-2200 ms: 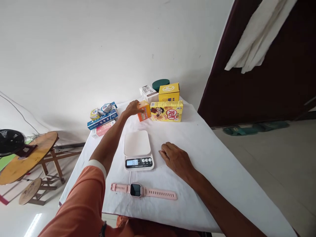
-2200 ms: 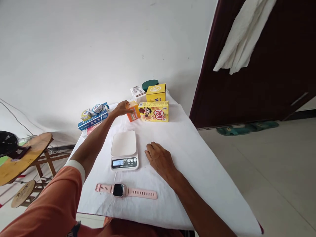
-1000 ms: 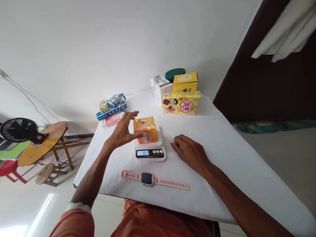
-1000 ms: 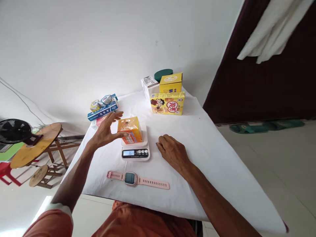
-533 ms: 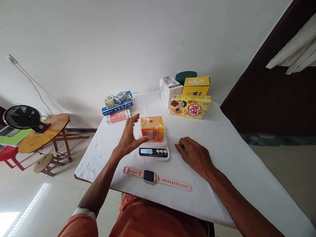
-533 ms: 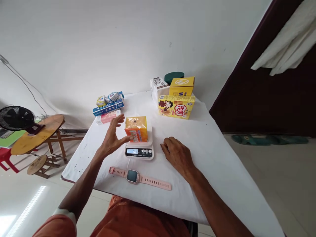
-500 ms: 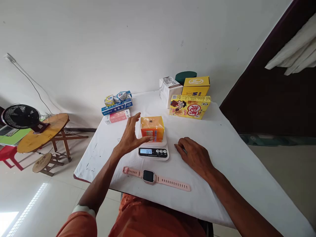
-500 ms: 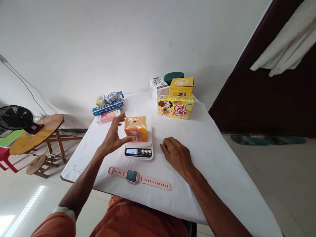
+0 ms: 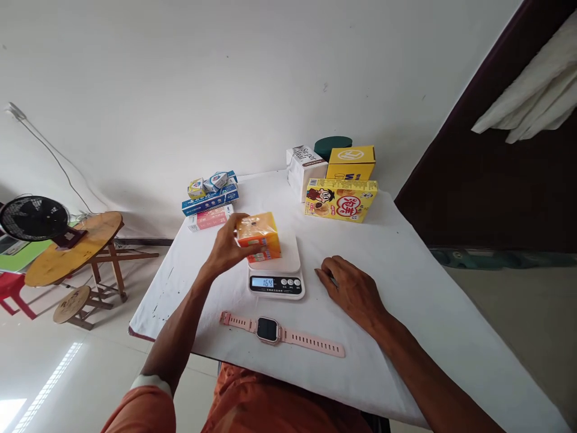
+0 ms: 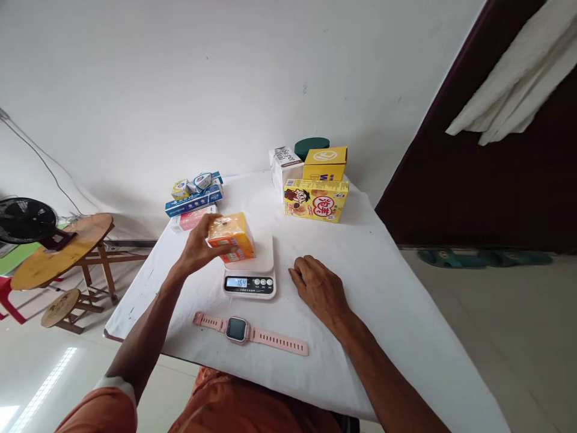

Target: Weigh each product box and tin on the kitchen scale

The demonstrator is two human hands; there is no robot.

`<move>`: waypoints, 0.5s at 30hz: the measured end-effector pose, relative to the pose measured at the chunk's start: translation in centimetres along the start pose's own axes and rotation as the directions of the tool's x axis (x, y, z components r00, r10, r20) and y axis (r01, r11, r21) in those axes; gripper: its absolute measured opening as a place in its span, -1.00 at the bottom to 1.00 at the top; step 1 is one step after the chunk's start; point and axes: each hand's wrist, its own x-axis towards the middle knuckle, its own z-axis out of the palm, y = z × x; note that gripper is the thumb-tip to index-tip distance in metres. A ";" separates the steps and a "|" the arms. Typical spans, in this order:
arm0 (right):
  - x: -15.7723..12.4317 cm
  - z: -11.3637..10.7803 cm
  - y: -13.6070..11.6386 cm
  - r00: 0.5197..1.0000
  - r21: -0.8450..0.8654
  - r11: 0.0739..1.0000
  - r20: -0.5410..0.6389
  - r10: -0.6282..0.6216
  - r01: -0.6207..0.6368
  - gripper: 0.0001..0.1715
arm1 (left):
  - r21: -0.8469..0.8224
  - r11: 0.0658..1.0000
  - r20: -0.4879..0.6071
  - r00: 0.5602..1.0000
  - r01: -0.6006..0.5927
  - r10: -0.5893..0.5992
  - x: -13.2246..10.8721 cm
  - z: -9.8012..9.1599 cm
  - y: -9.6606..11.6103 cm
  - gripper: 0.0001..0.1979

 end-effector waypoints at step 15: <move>-0.1 0.6 0.3 0.998 -0.033 0.999 -0.053 -0.026 0.024 -0.67 | 0.128 0.934 -0.259 0.920 0.334 -0.293 0.4 -10.1 -15.1 -0.24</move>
